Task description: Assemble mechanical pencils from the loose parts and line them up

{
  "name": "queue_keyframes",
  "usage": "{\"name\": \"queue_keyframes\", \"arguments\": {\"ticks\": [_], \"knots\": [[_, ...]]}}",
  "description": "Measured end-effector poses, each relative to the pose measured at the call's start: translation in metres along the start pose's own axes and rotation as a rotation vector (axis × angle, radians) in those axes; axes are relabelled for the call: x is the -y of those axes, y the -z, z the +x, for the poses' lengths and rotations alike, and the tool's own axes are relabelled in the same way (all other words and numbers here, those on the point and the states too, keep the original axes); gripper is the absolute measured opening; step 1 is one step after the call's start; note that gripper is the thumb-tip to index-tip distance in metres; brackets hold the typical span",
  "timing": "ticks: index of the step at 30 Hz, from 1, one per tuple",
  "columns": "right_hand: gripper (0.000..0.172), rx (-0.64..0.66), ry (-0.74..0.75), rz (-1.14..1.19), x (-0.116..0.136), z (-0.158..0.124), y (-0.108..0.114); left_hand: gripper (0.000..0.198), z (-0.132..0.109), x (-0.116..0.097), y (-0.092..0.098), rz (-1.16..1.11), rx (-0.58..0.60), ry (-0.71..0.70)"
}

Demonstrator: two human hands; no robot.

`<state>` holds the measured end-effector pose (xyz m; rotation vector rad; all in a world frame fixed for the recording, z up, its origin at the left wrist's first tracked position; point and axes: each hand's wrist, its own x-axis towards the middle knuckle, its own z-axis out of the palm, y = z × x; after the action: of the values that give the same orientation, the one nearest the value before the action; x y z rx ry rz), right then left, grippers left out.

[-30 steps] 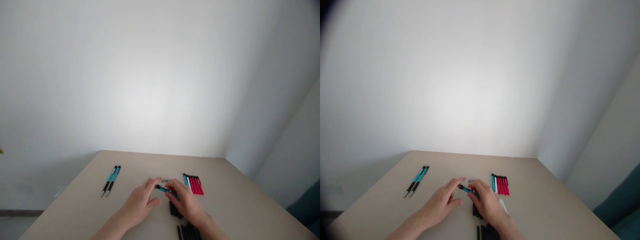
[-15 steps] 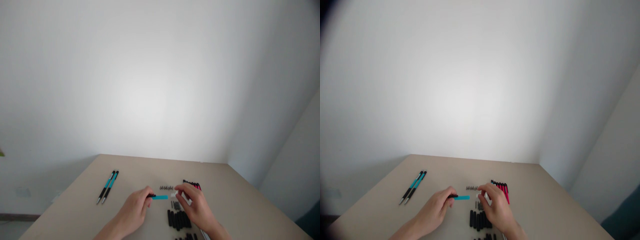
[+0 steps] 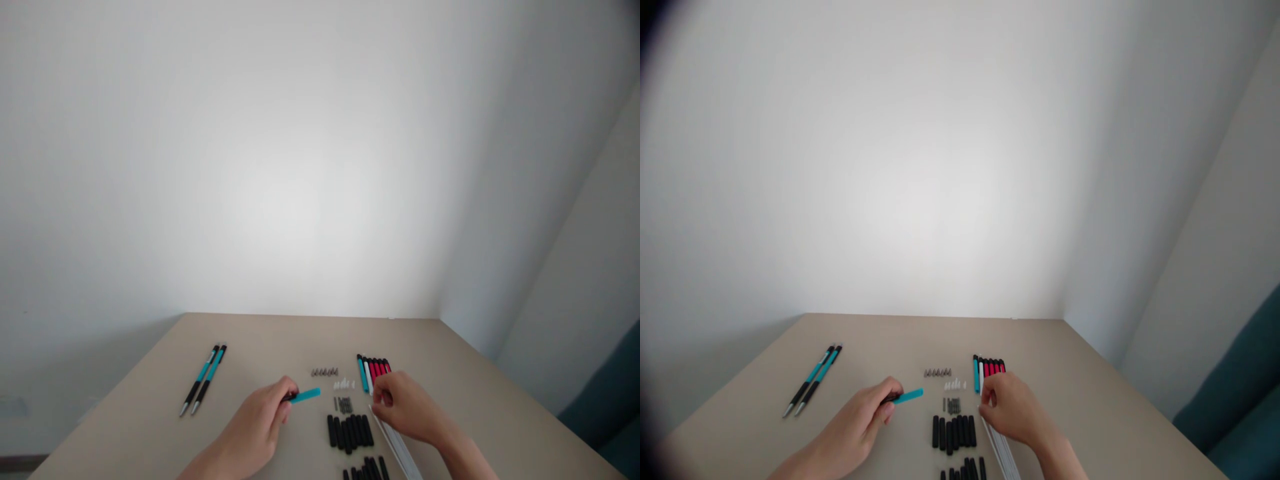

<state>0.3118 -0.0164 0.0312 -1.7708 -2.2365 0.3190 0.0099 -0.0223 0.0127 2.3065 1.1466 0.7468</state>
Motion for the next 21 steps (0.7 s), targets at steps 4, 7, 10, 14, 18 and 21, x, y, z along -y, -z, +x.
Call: {"name": "queue_keyframes", "arguments": {"ticks": [4, 7, 10, 14, 18, 21], "knots": [[0.015, -0.004, -0.006, -0.009, 0.004, 0.000, -0.003, 0.016, -0.001, 0.001, -0.002, 0.003, 0.027, 0.003], [0.016, -0.019, 0.009, -0.007, 0.006, 0.001, -0.002, 0.014, 0.000, -0.002, -0.001, 0.001, 0.054, 0.017], [0.016, -0.013, 0.027, -0.006, 0.005, 0.000, -0.001, 0.012, 0.001, -0.003, 0.001, 0.002, 0.070, 0.029], [0.016, 0.005, 0.019, -0.002, 0.000, -0.001, -0.003, 0.009, 0.000, -0.003, 0.002, -0.005, 0.074, 0.030], [0.017, 0.013, 0.024, -0.010, -0.004, 0.000, -0.006, 0.008, -0.001, -0.005, 0.003, -0.004, 0.072, 0.039], [0.017, 0.023, 0.027, -0.012, -0.003, 0.000, -0.007, 0.007, 0.000, -0.007, 0.004, 0.006, 0.069, 0.048]]}}
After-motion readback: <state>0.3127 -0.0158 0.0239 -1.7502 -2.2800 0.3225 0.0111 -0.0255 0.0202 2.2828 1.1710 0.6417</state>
